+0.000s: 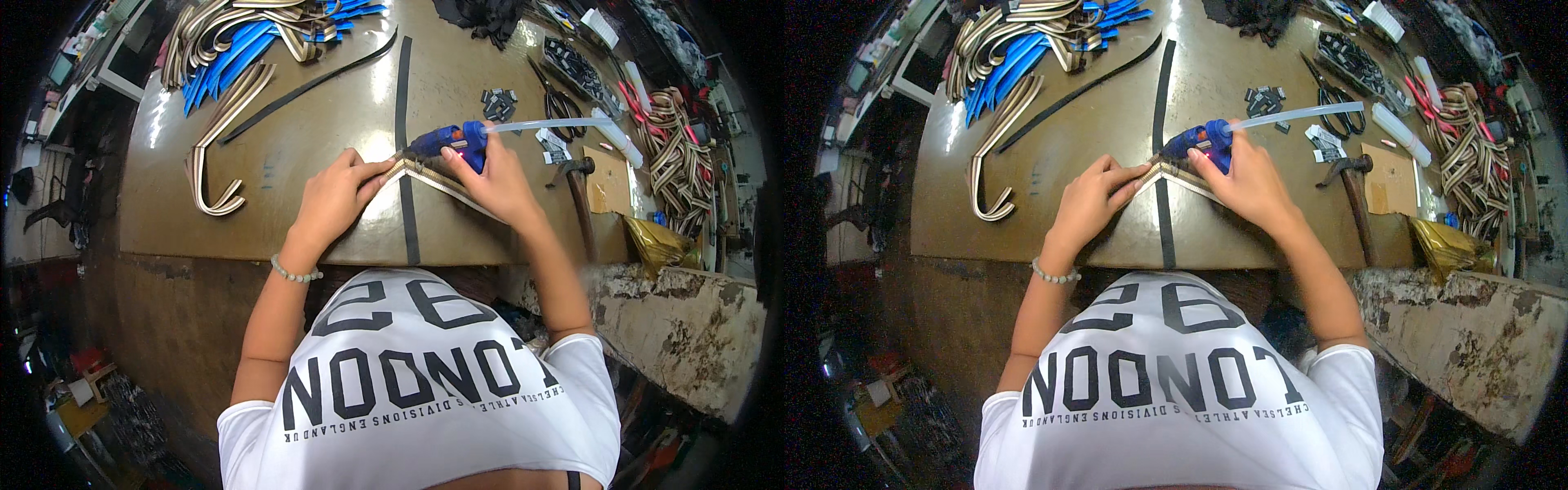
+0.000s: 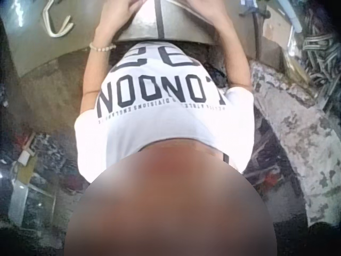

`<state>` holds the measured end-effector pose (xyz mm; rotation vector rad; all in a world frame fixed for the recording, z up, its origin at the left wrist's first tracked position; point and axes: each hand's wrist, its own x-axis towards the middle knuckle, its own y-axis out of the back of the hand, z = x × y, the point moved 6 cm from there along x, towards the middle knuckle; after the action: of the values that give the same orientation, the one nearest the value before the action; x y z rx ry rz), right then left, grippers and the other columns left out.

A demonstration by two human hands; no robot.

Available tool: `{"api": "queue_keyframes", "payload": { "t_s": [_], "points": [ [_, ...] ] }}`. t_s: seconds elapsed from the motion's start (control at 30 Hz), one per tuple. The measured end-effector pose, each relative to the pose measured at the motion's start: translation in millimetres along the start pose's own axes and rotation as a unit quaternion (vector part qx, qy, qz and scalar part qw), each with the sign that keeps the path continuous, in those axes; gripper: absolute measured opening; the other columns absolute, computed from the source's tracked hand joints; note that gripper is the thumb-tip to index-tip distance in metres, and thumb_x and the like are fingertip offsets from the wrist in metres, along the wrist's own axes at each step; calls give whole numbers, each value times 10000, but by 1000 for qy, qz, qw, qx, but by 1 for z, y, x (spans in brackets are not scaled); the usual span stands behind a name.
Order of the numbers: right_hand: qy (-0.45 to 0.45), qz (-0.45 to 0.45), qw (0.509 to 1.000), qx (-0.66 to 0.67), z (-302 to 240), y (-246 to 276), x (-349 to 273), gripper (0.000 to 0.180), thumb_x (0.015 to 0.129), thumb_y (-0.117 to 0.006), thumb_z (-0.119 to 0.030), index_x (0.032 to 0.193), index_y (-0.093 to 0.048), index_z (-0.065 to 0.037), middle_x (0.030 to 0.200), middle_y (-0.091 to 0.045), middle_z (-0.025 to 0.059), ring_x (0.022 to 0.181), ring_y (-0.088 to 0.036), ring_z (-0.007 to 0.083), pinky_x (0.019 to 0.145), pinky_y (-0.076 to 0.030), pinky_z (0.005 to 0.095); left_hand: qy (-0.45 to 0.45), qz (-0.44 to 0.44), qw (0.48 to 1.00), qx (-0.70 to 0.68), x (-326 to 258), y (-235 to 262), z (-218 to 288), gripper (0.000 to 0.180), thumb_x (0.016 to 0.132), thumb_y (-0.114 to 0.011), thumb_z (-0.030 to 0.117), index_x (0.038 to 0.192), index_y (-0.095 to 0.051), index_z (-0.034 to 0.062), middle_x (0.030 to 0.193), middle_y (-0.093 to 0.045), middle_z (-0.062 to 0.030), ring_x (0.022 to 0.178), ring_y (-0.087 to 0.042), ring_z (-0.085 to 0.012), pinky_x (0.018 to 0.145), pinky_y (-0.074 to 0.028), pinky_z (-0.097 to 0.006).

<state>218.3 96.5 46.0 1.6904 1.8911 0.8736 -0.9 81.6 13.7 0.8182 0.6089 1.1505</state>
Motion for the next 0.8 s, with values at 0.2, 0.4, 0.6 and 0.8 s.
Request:
{"api": "queue_keyframes", "payload": {
  "t_s": [0.2, 0.4, 0.6, 0.8],
  "points": [
    [-29, -33, 999, -3, -5, 3, -20, 511, 898, -666, -389, 1171, -511, 14, 836, -691, 227, 779, -681, 426, 694, -523, 463, -21, 38, 999, 12, -3, -3, -2, 240, 916, -629, 301, 1133, -725, 263, 878, -579, -62, 762, -630, -266, 661, -511, -395],
    [-9, -81, 997, -4, -12, -1, -41, 449, 887, -686, -364, 1112, -504, -20, 759, -680, 219, 731, -664, 451, 638, -522, 466, -46, 50, 998, 16, -2, -2, 0, 241, 910, -637, 290, 1133, -726, 264, 875, -578, -68, 756, -629, -267, 655, -511, -399],
    [-106, 72, 989, 73, 39, 65, -71, 386, 914, -680, -360, 1063, -594, -14, 880, -700, 157, 763, -675, 200, 687, -507, 346, -32, -5, 998, 52, 2, -2, 5, 294, 889, -663, 197, 1179, -709, 221, 963, -602, -85, 891, -617, -282, 774, -490, -395],
    [-262, 459, 833, -161, 211, 197, -144, 571, 971, -539, -508, 1048, -605, 54, 969, -688, 217, 864, -657, 374, 791, -486, 440, -97, 181, 972, 113, -19, 4, 31, 283, 855, -678, 90, 1130, -702, 153, 1112, -592, -71, 1093, -506, -313, 936, -373, -435]
  ]
}}
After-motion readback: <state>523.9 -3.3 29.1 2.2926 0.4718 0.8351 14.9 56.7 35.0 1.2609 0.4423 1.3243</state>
